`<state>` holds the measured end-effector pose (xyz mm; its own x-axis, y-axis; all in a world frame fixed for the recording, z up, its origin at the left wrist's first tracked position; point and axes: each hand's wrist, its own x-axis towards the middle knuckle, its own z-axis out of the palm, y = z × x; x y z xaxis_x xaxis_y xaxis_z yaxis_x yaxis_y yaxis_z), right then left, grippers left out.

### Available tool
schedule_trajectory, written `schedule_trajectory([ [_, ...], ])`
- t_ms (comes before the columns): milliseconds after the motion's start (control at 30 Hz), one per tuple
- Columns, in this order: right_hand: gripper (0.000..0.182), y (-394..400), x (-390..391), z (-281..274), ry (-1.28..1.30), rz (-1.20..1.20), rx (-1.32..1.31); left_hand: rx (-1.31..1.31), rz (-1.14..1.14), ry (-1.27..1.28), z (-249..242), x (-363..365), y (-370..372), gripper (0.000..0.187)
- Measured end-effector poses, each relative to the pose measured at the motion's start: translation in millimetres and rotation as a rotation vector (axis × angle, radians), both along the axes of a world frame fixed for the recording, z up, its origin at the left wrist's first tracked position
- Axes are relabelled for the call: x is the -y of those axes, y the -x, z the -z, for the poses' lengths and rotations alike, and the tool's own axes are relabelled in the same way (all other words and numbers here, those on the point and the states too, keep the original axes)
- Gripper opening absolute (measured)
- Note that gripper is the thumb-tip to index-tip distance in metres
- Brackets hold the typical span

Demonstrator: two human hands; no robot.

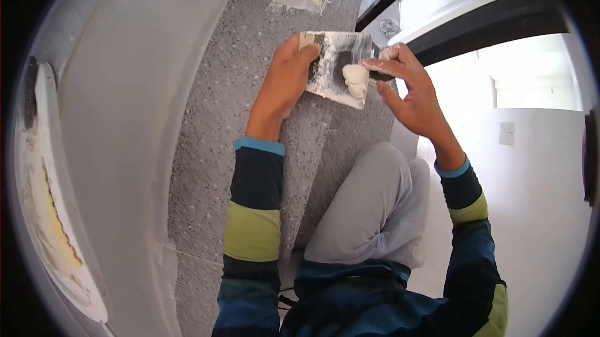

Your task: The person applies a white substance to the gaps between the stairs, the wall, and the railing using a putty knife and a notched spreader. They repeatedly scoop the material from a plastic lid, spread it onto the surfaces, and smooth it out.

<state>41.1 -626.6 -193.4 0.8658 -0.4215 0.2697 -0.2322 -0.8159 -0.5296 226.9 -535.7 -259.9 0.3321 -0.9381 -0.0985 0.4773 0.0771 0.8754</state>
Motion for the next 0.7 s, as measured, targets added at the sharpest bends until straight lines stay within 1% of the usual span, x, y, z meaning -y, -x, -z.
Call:
schedule_trajectory([
  [67,0.027,4,10,11,-0.155,-0.098,0.110,-0.011,-0.006,-0.010,0,2,2,0.023],
  [100,0.019,7,11,13,-0.340,-0.092,0.141,-0.043,-0.108,-0.005,-1,3,-1,0.022],
  [133,0.022,10,17,21,-0.417,-0.155,0.189,-0.071,-0.210,-0.001,1,4,-6,0.021],
  [167,0.024,15,19,31,-0.463,-0.102,0.174,-0.138,-0.251,0.028,2,5,-11,0.020],
  [200,0.026,19,19,41,-0.508,-0.050,0.159,-0.136,-0.240,0.021,3,3,-15,0.020],
  [267,0.032,24,15,63,-0.266,0.277,-0.293,-0.241,-0.284,0.040,1,1,-20,0.022],
  [300,0.046,29,15,90,0.064,0.249,-0.357,-0.233,-0.302,0.025,3,2,-22,0.023],
  [333,0.046,29,16,111,0.057,0.259,-0.356,-0.230,-0.291,0.020,4,2,-22,0.023],
  [400,0.061,20,21,147,0.299,0.327,-0.867,-0.251,-0.301,0.062,5,3,-21,0.024],
  [433,0.061,18,29,165,0.290,0.334,-0.866,-0.246,-0.297,0.055,4,3,-21,0.026],
  [500,0.066,12,46,198,0.445,0.291,-0.776,-0.258,-0.287,0.066,6,2,-23,0.026],
  [533,0.066,8,52,210,0.439,0.295,-0.777,-0.276,-0.286,0.083,6,3,-23,0.027],
  [600,0.061,-4,59,227,0.488,0.334,-0.859,-0.270,-0.280,0.085,5,2,-23,0.027],
  [633,0.061,-9,59,231,0.487,0.335,-0.860,-0.265,-0.280,0.092,4,2,-23,0.027],
  [700,0.058,-18,59,239,0.508,0.364,-0.957,-0.271,-0.278,0.087,3,2,-22,0.027],
])
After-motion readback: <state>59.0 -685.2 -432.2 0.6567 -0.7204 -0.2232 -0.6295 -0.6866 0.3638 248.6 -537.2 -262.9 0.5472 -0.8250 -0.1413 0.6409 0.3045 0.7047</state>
